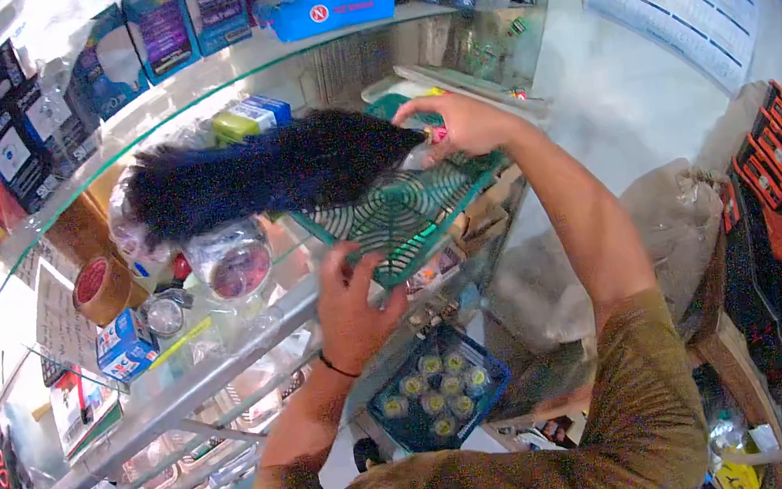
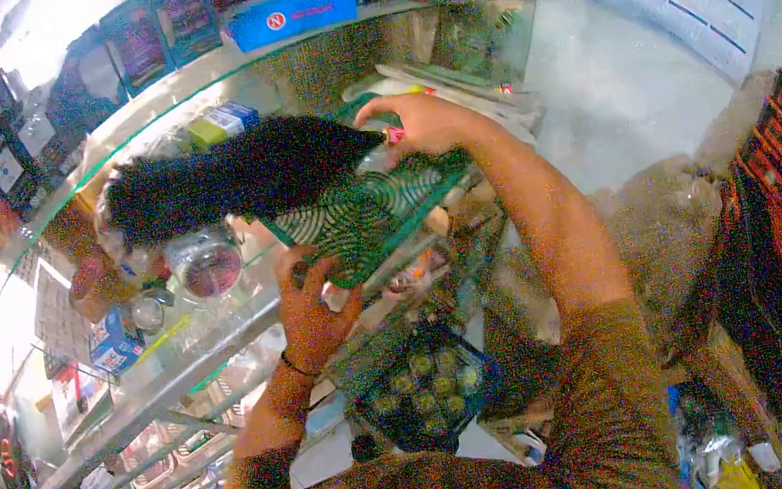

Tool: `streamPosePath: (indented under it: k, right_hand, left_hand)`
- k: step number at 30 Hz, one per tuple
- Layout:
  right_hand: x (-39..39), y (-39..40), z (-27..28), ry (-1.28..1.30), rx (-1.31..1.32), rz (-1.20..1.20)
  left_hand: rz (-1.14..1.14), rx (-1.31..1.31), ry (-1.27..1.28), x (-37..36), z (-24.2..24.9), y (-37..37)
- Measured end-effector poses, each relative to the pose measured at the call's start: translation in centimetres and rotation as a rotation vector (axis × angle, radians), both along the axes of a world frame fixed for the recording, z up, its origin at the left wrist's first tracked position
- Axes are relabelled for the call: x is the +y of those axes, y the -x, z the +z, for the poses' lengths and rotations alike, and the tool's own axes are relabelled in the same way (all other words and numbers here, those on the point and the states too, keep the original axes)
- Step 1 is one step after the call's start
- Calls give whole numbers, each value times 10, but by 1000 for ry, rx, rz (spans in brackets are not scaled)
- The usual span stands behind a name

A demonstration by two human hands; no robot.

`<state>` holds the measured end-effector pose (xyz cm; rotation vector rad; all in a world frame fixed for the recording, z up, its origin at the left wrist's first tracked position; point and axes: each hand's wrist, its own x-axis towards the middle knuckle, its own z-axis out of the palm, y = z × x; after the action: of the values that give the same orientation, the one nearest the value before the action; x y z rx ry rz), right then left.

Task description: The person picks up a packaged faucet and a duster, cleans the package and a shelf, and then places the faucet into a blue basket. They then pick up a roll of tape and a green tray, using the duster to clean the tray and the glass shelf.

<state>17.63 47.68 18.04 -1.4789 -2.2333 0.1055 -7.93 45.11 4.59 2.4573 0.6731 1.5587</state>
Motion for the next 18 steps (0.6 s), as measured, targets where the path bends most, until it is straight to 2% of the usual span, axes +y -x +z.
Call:
streamPosePath:
  k: [2,4,6,11,13,15,17,18]
  right_hand:
    - [13,1,7,226,-4,-77]
    - [32,-6,-1,228,-41,-79]
    - [50,-12,-14,278,-58,-159]
    - [79,-20,-22,302,-56,-157]
    - [78,-15,-15,374,-239,-342]
    - [83,-25,-25,343,-262,-299]
    - [89,-38,-36,-17,-210,-81]
    - [89,-41,-37,-16,-215,-72]
  left_hand:
    - [-35,-52,30,-2,-1,-2]
    - [-95,-80,118,0,-9,-4]
    - [-90,-84,109,1,-9,-4]
    - [-61,-25,88,-2,2,-5]
    - [-74,-22,112,-2,3,-6]
    - [-90,-26,132,-3,3,-7]
    - [-155,-67,272,-4,1,-8]
    - [-147,-74,273,-4,2,-9]
